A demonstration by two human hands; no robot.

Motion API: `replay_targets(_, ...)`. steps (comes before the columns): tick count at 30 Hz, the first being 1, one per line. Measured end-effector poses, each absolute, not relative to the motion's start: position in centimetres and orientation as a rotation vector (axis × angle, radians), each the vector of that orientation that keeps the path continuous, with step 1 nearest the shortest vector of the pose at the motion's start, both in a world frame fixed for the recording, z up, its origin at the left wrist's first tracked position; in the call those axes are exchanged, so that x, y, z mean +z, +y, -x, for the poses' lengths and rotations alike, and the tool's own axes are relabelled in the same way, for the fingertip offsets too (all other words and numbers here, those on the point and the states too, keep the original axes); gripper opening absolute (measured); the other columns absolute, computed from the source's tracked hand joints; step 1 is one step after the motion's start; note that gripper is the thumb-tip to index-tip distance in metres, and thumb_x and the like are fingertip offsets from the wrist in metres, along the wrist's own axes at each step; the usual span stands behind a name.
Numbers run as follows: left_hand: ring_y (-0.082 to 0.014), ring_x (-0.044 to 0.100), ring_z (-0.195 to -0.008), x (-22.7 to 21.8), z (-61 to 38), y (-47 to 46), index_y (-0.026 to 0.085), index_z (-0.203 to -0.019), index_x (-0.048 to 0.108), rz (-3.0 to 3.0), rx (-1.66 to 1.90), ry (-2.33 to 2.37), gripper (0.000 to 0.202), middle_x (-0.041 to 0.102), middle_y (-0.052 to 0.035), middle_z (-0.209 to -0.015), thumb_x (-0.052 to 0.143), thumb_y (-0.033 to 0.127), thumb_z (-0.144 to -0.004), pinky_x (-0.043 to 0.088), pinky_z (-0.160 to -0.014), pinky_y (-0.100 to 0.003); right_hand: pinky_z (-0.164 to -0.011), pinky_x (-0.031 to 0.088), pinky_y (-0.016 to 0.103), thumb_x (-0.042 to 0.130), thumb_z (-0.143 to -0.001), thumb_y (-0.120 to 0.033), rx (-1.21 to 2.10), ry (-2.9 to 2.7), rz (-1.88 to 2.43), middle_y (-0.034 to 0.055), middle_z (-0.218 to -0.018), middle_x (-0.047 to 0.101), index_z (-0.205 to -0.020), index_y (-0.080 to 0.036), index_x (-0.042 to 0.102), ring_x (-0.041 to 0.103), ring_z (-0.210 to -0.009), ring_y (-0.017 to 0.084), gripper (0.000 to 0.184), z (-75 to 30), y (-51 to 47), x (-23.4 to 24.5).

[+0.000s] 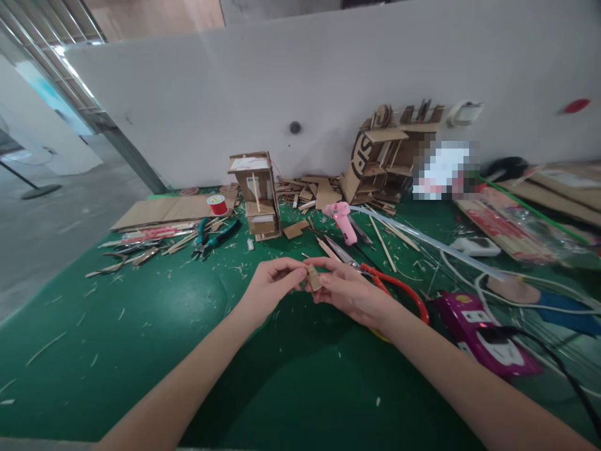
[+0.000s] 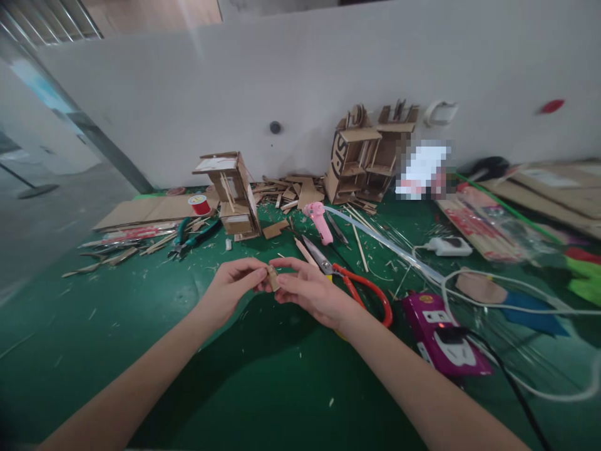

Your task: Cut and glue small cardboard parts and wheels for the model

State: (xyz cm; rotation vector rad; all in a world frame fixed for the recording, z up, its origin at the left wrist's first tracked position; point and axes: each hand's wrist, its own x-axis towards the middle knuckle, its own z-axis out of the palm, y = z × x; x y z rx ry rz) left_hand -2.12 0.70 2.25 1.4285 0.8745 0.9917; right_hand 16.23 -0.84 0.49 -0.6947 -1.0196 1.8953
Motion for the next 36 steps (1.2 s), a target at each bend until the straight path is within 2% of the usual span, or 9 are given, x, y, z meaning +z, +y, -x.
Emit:
replay_targets(6, -0.0111, 0.051, -0.058, 1.6, 2.4, 1.1, 0.017, -0.078, 0.072, -1.369, 1.067, 0.915, 0.021, 0.061, -0.0007, -0.063, 0.070, 0.038, -0.079, 0.041, -0.056, -0.025, -0.074, 0.049, 0.029, 0.077, -0.075, -0.034, 2.017, -0.877, 0.618, 0.0038, -0.086, 0.070, -0.112, -0.020, 0.063, 0.063, -0.072, 0.013, 0.042, -16.6, -1.0, 0.8)
replay_targets(16, -0.0128, 0.058, -0.062, 1.9, 2.5, 0.8, 0.016, -0.082, 0.070, -1.466, 0.957, 0.802, 0.025, 0.066, -0.0043, -0.071, 0.069, 0.041, -0.080, 0.046, -0.058, -0.025, -0.072, 0.047, 0.029, 0.079, -0.071, -0.035, 1.998, -0.973, 0.662, 0.0041, -0.087, 0.068, -0.107, -0.020, 0.064, 0.061, -0.076, 0.015, 0.041, -16.3, -1.1, 1.2)
replay_targets(22, -0.0130, 0.060, -0.064, 1.8, 2.3, 0.7, 0.017, -0.076, 0.064, -1.519, 0.886, 0.775, 0.020, 0.063, -0.0021, -0.070, 0.067, 0.036, -0.082, 0.048, -0.061, -0.026, -0.072, 0.045, 0.027, 0.079, -0.072, -0.031, 1.956, -1.107, 0.655, 0.0028, -0.089, 0.067, -0.109, -0.021, 0.063, 0.060, -0.081, 0.014, 0.042, -16.4, -1.1, 1.0)
replay_targets(25, -0.0118, 0.058, -0.061, 1.7, 2.6, 1.0, 0.017, -0.086, 0.067, -1.558, 0.934, 0.810, 0.021, 0.062, -0.0022, -0.074, 0.065, 0.038, -0.084, 0.046, -0.059, -0.026, -0.070, 0.045, 0.027, 0.079, -0.072, -0.030, 1.863, -1.127, 0.692, 0.0019, -0.088, 0.065, -0.108, -0.021, 0.064, 0.059, -0.076, 0.013, 0.040, -16.2, -1.0, 0.7)
replay_targets(29, -0.0121, 0.051, -0.058, 2.3, 4.0, 2.2, 0.020, -0.109, 0.065, -1.581, 1.274, 1.086, 0.036, 0.059, -0.0028, -0.080, 0.050, 0.047, -0.090, 0.038, -0.052, -0.026, -0.076, 0.046, 0.029, 0.079, -0.071, -0.026, 1.669, -1.136, 0.790, 0.0023, -0.094, 0.063, -0.101, -0.022, 0.067, 0.059, -0.084, 0.014, 0.033, -15.9, -0.8, 0.5)
replay_targets(32, -0.0164, 0.052, -0.069, 2.9, 5.5, 3.0, 0.020, -0.111, 0.065, -1.945, 1.282, 1.390, 0.037, 0.059, -0.0057, -0.089, 0.057, 0.047, -0.086, 0.039, -0.057, -0.026, -0.081, 0.047, 0.032, 0.078, -0.072, -0.026, 1.590, -1.169, 0.823, 0.0018, -0.095, 0.062, -0.093, -0.021, 0.066, 0.059, -0.086, 0.015, 0.025, -15.8, -0.7, 0.6)
replay_targets(36, -0.0277, 0.057, -0.099, 2.3, 6.2, 3.2, 0.023, -0.124, 0.058, -2.388, 0.777, 1.536, 0.057, 0.057, -0.0110, -0.117, 0.063, 0.056, -0.078, 0.046, -0.077, -0.033, -0.085, 0.048, 0.033, 0.075, -0.072, -0.027, 1.457, -1.260, 0.901, 0.0013, -0.093, 0.062, -0.088, -0.020, 0.063, 0.060, -0.088, 0.015, 0.021, -15.7, -0.6, 0.3)
